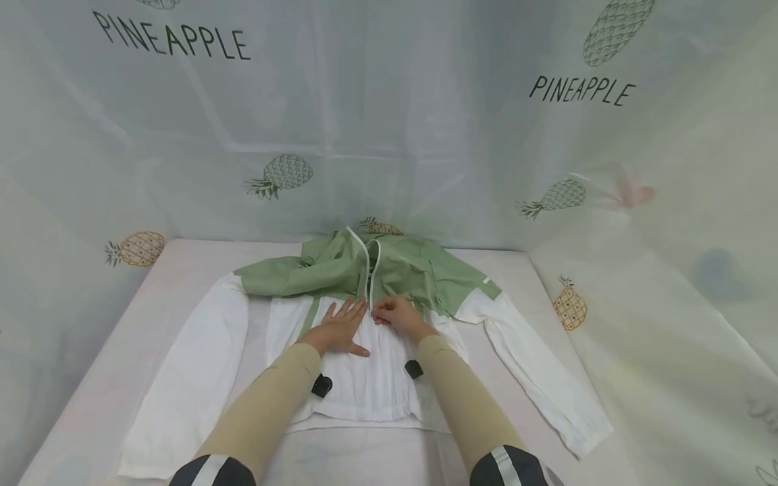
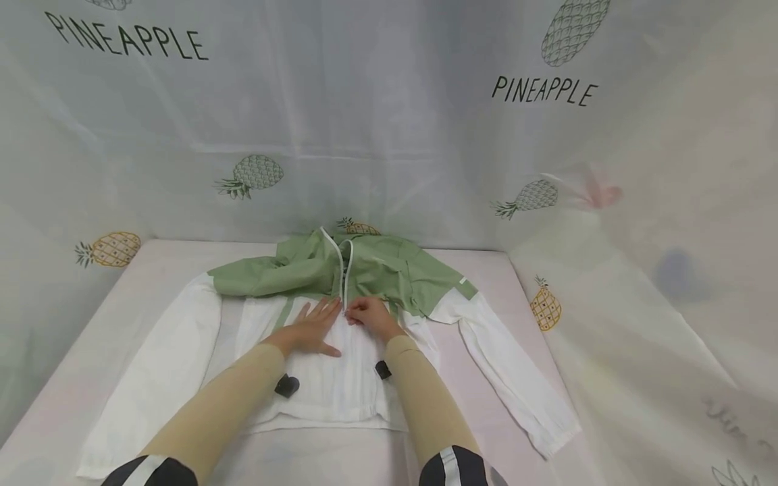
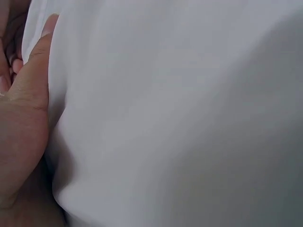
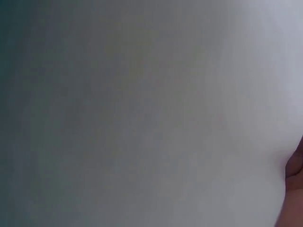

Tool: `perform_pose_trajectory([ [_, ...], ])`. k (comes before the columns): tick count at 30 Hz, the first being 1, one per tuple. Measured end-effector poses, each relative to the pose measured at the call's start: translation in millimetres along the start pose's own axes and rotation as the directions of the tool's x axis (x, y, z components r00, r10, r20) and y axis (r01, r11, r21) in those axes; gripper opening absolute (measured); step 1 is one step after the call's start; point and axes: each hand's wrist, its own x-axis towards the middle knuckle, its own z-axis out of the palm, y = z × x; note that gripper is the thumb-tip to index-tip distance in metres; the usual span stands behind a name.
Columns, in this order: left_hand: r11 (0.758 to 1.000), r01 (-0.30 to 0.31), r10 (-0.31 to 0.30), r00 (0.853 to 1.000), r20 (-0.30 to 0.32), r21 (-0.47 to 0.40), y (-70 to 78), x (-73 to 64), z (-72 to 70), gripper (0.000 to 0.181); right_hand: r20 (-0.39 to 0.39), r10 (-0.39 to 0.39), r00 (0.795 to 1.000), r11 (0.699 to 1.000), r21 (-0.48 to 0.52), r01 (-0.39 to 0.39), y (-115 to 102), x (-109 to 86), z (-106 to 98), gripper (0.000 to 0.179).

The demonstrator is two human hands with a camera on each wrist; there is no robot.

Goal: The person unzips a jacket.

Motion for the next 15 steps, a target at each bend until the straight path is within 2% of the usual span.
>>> perform_pose_trajectory([
  [4, 1.000, 0.014, -0.014, 1.000, 0.012, -0.001, -0.1, 0.9, 1.4, 0.120, 0.030, -0.018, 0.999, 0.993, -0.119, 0.021, -7.6, -4.1, 0.7, 0.013],
  [8, 1.000, 0.008, -0.008, 1.000, 0.007, -0.001, 0.0, 0.3, 0.2, 0.118, 0.065, -0.026, 0.998, 0.965, -0.260, 0.042, -15.3, -7.9, -1.1, 0.010],
  [15, 1.000, -0.007, 0.008, 1.000, 0.013, -0.030, 7.2, -9.7, -10.6, 0.116, 0.150, -0.072, 0.986, 0.910, -0.394, 0.126, -16.5, -12.2, -6.0, 0.008],
])
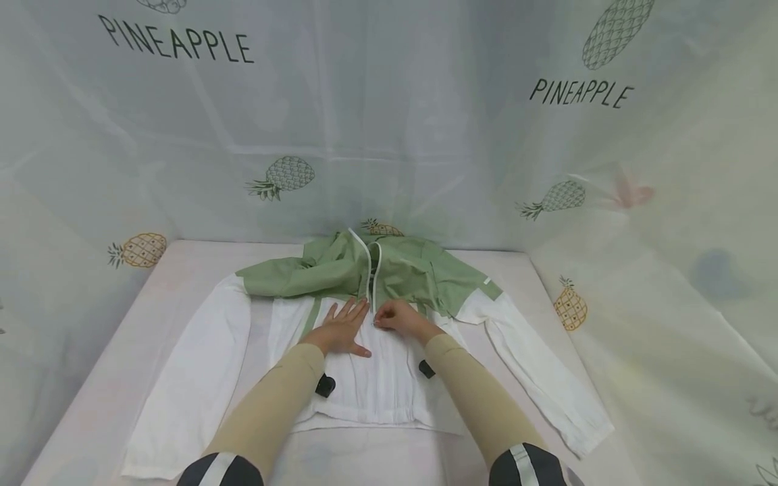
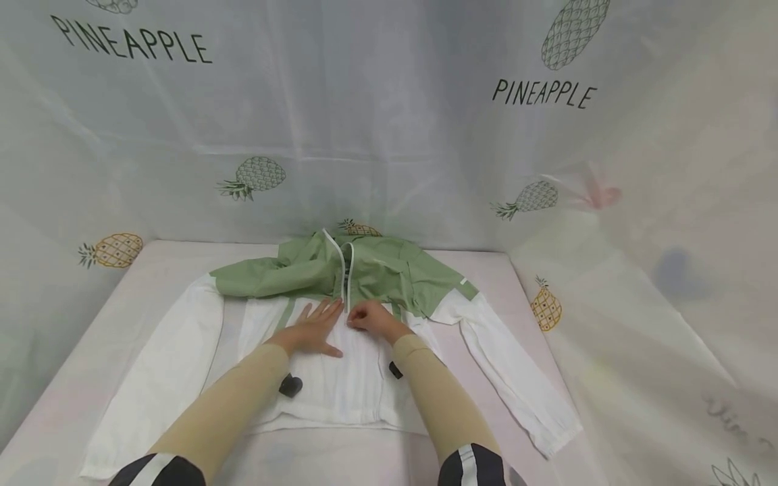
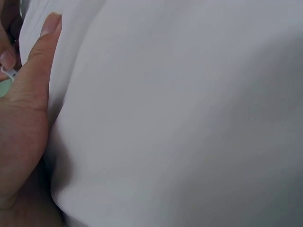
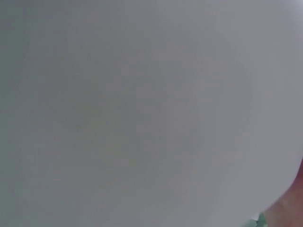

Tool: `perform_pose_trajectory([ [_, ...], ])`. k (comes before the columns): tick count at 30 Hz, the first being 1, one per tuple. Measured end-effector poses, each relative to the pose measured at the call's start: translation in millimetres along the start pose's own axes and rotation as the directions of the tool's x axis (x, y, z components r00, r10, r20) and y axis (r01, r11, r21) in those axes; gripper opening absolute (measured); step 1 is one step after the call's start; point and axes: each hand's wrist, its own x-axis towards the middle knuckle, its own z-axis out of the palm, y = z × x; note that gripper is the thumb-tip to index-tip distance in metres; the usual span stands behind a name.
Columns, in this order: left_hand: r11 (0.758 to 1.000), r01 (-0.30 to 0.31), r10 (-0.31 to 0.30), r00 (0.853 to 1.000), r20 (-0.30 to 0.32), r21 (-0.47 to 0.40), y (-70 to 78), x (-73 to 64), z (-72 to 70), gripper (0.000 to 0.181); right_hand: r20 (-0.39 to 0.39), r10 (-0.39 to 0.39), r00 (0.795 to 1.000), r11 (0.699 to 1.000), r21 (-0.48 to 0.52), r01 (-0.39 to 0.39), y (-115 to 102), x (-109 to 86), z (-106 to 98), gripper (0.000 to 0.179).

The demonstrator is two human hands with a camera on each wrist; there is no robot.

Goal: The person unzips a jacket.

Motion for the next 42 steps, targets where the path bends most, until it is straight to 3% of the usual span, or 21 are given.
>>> perform_pose_trajectory([
  [6, 1.000, -0.005, 0.005, 1.000, 0.014, -0.010, 5.4, -4.3, -5.8, 0.116, 0.062, -0.029, 0.998, 0.996, -0.088, 0.034, 0.7, -4.5, -1.0, 0.008],
  [11, 1.000, 0.017, -0.017, 1.000, 0.014, -0.006, 3.3, -0.4, -1.5, 0.116, 0.118, -0.050, 0.992, 0.986, -0.155, 0.068, -2.8, -10.2, -0.5, 0.007],
  [15, 1.000, 0.028, -0.028, 0.999, 0.016, 0.008, 1.3, 1.6, -0.1, 0.116, 0.157, -0.059, 0.986, 0.983, -0.161, 0.085, -4.7, -15.9, -0.3, 0.006],
  [23, 1.000, 0.017, -0.017, 1.000, 0.021, 0.007, 10.1, -8.6, -13.8, 0.112, 0.196, -0.104, 0.975, 0.974, -0.177, 0.140, -2.6, -27.2, 5.8, 0.005],
  [34, 1.000, 0.022, -0.022, 1.000, 0.011, 0.007, -2.7, 6.9, 5.4, 0.118, 0.241, -0.027, 0.970, 0.992, -0.113, 0.056, -6.3, -48.0, 17.1, 0.006],
  [38, 1.000, 0.022, -0.022, 1.000, 0.017, 0.008, -0.2, 4.2, 0.9, 0.118, 0.258, 0.011, 0.966, 0.998, -0.059, 0.004, -10.1, -53.8, 19.4, 0.009],
  [42, 1.000, 0.016, -0.016, 1.000, 0.018, 0.000, 5.5, -2.1, -6.1, 0.117, 0.315, 0.065, 0.947, 0.992, 0.085, -0.097, -8.8, -60.1, 22.3, 0.008],
])
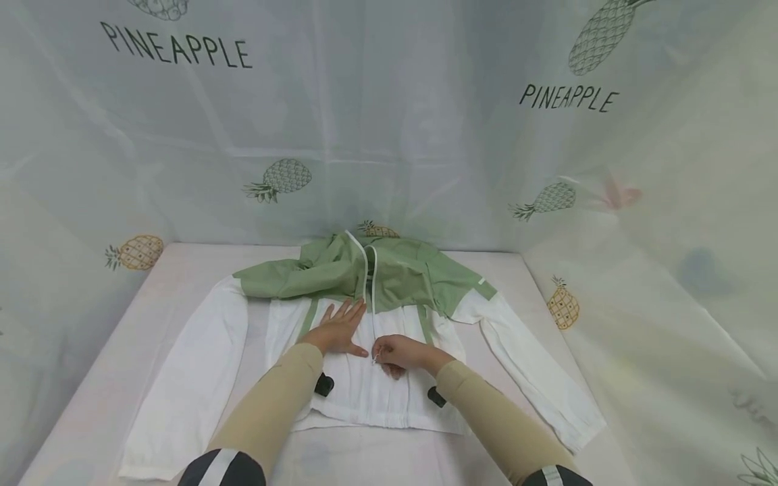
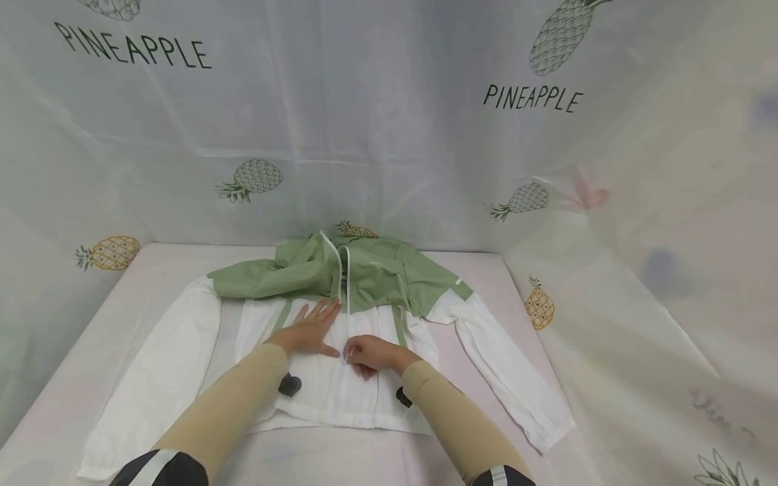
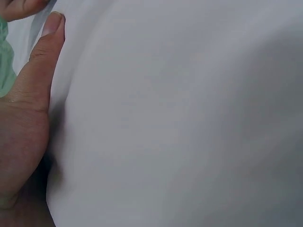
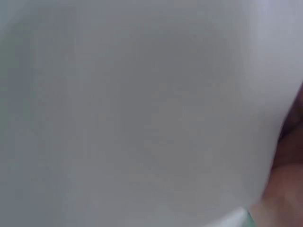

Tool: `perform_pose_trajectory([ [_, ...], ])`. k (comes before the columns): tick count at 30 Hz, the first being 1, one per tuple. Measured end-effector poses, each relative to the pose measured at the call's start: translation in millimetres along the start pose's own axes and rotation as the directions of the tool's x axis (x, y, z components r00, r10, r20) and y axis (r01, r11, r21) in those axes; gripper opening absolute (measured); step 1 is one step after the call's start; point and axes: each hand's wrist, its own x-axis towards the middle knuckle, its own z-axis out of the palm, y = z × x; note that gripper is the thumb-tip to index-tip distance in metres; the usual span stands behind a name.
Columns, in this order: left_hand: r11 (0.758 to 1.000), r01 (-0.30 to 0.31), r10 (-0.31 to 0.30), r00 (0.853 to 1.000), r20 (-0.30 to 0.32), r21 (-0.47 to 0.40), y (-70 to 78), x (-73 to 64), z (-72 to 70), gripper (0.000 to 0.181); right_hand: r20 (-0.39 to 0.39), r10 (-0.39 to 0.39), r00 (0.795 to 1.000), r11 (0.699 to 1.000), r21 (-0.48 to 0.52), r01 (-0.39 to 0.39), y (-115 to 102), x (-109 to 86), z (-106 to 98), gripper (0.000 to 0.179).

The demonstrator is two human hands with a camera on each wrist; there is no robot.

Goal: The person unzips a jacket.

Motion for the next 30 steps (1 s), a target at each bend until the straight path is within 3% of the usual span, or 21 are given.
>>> perform_pose_trajectory([
  [4, 1.000, 0.015, -0.015, 1.000, 0.000, 0.025, 2.5, -1.8, -0.5, 0.115, 0.032, 0.032, 0.999, 0.986, 0.161, -0.036, 8.1, -1.9, 3.9, 0.005],
  [9, 0.997, 0.041, -0.040, 0.999, -0.016, 0.060, 1.1, 0.3, 3.5, 0.114, 0.034, 0.045, 0.998, 0.961, 0.270, -0.052, 11.0, 3.1, 4.8, 0.006],
  [16, 0.998, 0.018, -0.014, 0.996, -0.089, 0.053, 11.6, -7.3, 6.8, 0.104, 0.018, 0.046, 0.999, 0.943, 0.330, -0.050, 13.5, 4.8, 6.7, 0.005],
  [21, 0.997, 0.005, 0.006, 0.990, -0.142, 0.076, 19.2, -19.8, 15.3, 0.089, 0.010, 0.043, 0.999, 0.943, 0.330, -0.044, 13.9, 2.3, 6.7, 0.006],
  [25, 0.999, -0.021, 0.027, 0.991, -0.129, 0.048, 27.5, -38.5, 18.4, 0.091, 0.014, 0.032, 0.999, 0.943, 0.332, -0.035, 14.8, 2.2, 6.3, 0.006],
  [30, 0.994, -0.014, 0.017, 0.999, -0.033, 0.107, 37.8, -58.5, 19.9, 0.110, 0.025, 0.040, 0.999, 0.944, 0.326, -0.046, 14.8, 2.4, 3.4, 0.005],
])
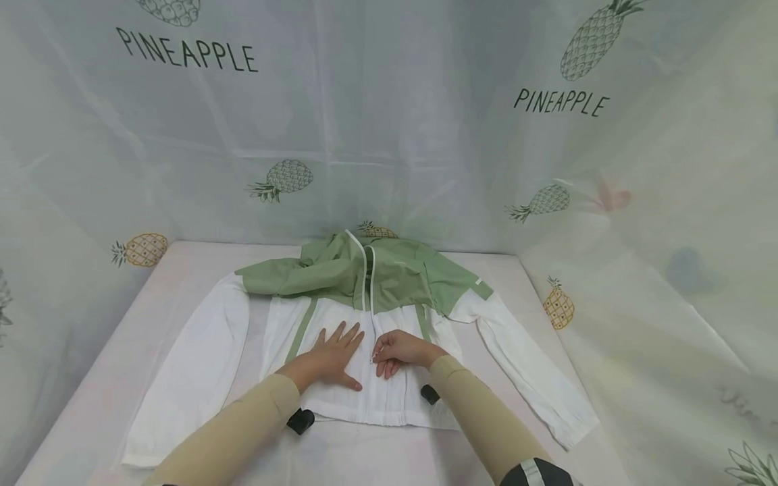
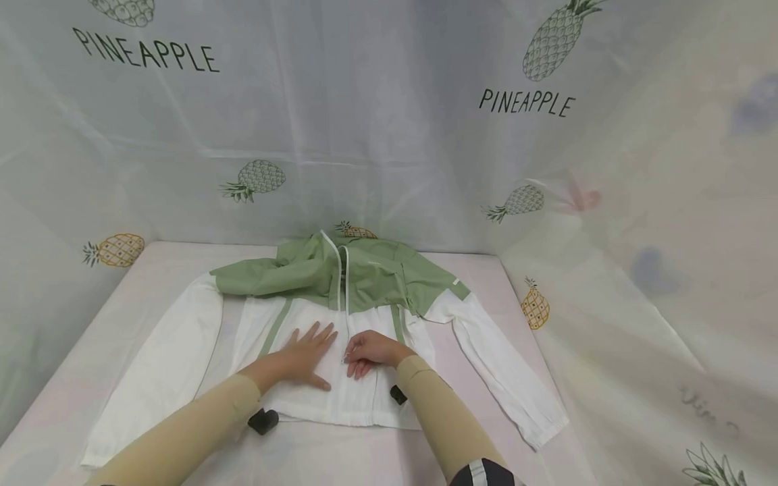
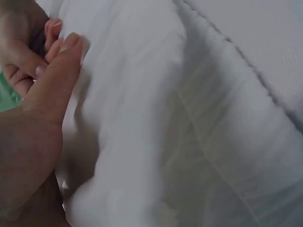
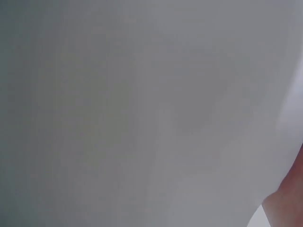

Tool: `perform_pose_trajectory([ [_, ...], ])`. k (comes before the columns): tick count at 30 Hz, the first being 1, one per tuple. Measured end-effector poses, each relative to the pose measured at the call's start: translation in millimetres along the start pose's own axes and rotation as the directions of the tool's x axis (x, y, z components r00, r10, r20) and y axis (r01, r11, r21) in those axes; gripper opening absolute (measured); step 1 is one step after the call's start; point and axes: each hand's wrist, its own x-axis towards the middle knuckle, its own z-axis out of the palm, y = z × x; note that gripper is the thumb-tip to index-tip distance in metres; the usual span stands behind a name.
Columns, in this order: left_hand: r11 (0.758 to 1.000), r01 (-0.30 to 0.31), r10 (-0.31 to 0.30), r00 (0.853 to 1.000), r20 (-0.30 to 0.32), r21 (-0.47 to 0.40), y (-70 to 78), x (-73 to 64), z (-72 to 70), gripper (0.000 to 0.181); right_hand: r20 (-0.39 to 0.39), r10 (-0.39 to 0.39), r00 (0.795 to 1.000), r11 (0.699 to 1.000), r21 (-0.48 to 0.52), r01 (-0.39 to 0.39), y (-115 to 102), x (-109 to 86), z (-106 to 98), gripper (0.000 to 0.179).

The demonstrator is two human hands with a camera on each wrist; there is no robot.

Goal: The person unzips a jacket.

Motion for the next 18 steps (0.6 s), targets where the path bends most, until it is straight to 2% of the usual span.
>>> perform_pose_trajectory([
  [2, 0.999, 0.008, -0.009, 1.000, 0.023, 0.034, 1.8, -2.2, 0.5, 0.115, 0.004, 0.009, 1.000, 1.000, -0.008, -0.009, -0.8, 1.0, -2.2, 0.004],
  [6, 0.998, 0.017, -0.018, 1.000, 0.025, 0.054, 2.1, -1.5, 2.3, 0.120, 0.008, 0.022, 1.000, 1.000, -0.017, -0.022, -3.4, 2.3, -6.7, 0.004],
  [9, 0.999, 0.017, -0.018, 0.999, 0.027, 0.044, -2.1, 1.7, 5.2, 0.121, 0.010, 0.023, 1.000, 1.000, -0.013, -0.022, -5.2, 3.8, -10.1, 0.005],
  [13, 1.000, 0.011, -0.011, 1.000, 0.029, -0.017, -10.8, 7.9, 7.7, 0.122, -0.003, 0.006, 1.000, 1.000, -0.003, -0.006, -6.7, 7.7, -15.1, 0.006],
  [16, 0.998, 0.011, -0.010, 1.000, 0.025, -0.060, -16.2, 11.9, 6.1, 0.122, -0.020, -0.005, 1.000, 1.000, 0.011, 0.005, -6.9, 11.9, -18.5, 0.007],
  [18, 0.998, 0.013, -0.012, 1.000, 0.017, -0.059, -18.7, 14.5, 4.3, 0.121, -0.034, -0.013, 0.999, 1.000, 0.017, 0.013, -6.6, 15.2, -20.7, 0.007],
])
